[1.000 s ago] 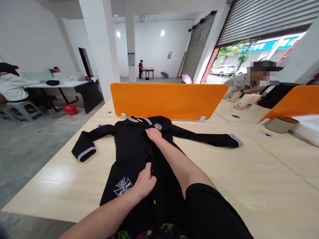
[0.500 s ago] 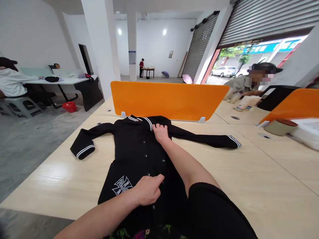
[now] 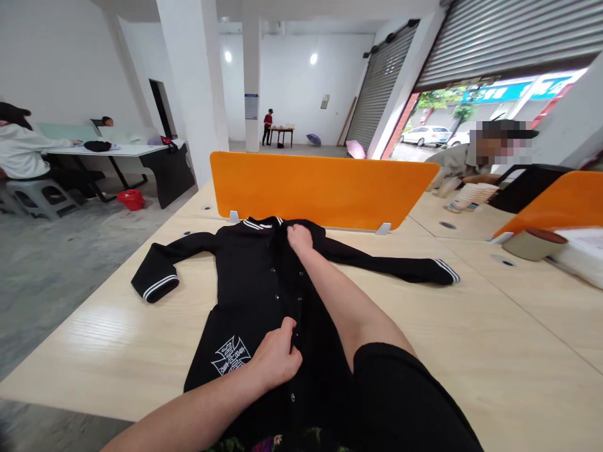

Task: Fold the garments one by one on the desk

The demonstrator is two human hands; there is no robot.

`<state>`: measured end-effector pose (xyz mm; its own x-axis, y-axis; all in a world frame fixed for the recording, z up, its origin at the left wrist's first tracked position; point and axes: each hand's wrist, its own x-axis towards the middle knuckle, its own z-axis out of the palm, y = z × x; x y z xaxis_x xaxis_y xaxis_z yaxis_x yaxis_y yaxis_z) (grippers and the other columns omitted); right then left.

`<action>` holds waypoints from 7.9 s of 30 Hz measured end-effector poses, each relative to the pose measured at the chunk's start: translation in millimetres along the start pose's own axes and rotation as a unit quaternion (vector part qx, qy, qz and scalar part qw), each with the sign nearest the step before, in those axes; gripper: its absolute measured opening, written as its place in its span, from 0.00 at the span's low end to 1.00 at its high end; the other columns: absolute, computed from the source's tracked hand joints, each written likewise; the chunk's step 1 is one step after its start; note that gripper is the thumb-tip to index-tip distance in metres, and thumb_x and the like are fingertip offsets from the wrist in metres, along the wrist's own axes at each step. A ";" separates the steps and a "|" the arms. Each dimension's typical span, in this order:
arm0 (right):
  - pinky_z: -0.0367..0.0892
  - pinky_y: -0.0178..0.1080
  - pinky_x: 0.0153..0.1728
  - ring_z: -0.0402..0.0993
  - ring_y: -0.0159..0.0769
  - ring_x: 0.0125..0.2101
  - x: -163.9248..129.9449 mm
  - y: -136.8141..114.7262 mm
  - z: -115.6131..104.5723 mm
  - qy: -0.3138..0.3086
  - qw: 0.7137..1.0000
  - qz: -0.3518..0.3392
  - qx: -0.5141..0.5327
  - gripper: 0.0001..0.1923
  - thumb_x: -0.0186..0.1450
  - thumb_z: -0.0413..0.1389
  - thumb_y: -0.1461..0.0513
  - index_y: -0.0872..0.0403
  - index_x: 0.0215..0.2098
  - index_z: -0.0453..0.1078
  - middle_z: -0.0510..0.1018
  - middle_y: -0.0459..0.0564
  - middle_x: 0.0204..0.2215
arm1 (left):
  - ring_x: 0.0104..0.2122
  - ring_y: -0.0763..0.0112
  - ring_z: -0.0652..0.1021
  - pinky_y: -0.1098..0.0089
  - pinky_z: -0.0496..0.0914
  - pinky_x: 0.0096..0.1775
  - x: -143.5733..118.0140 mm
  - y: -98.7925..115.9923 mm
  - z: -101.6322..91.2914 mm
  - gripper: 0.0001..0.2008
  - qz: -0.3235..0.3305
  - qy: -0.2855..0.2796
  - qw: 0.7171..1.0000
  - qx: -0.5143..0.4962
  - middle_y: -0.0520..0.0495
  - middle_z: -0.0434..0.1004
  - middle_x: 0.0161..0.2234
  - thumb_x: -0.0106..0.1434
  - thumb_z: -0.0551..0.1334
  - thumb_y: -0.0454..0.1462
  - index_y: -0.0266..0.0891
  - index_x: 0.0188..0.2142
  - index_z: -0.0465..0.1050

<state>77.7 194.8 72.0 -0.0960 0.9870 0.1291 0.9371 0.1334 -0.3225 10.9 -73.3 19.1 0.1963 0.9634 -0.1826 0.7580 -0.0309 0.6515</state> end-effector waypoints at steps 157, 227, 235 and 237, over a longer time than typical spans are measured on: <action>0.63 0.34 0.37 0.72 0.35 0.35 -280.6 151.0 -35.6 -0.084 0.993 0.024 0.077 0.16 0.58 0.59 0.62 0.52 0.45 0.69 0.75 0.48 0.40 | 0.67 0.61 0.50 0.49 0.46 0.64 129.3 -65.9 -58.0 0.25 0.117 0.066 0.939 0.318 0.52 0.48 0.68 0.70 0.42 0.44 0.48 0.65 0.53; 0.43 0.71 0.57 0.46 0.52 0.64 -0.2 132.0 41.4 -0.037 0.996 -0.002 -0.080 0.25 0.71 0.35 0.57 0.45 0.65 0.53 0.51 0.50 0.67 | 0.52 0.51 0.70 0.57 0.68 0.49 183.1 -107.8 -164.1 0.18 -0.114 0.177 0.900 0.381 0.35 0.69 0.52 0.67 0.54 0.42 0.39 0.54 0.65; 0.50 0.63 0.57 0.57 0.53 0.59 -89.2 106.4 6.9 0.032 0.993 -0.076 -0.080 0.20 0.67 0.46 0.60 0.51 0.56 0.66 0.61 0.55 0.62 | 0.38 0.66 0.75 0.67 0.68 0.44 42.4 -52.4 -79.9 0.10 0.045 0.226 0.958 0.173 0.46 0.74 0.36 0.66 0.52 0.40 0.42 0.37 0.71; 0.58 0.55 0.54 0.64 0.49 0.54 -118.7 114.0 1.9 0.013 0.995 -0.082 -0.047 0.18 0.65 0.47 0.60 0.50 0.50 0.71 0.65 0.53 0.59 | 0.33 0.68 0.75 0.69 0.68 0.40 17.5 -39.8 -44.8 0.08 0.066 0.192 0.976 0.075 0.49 0.74 0.32 0.64 0.55 0.40 0.45 0.32 0.71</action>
<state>195.4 93.0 18.1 -0.2433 0.9496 0.1979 0.9368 0.2829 -0.2060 -43.7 -43.2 22.9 0.0729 0.9761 0.2046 0.8297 -0.1732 0.5306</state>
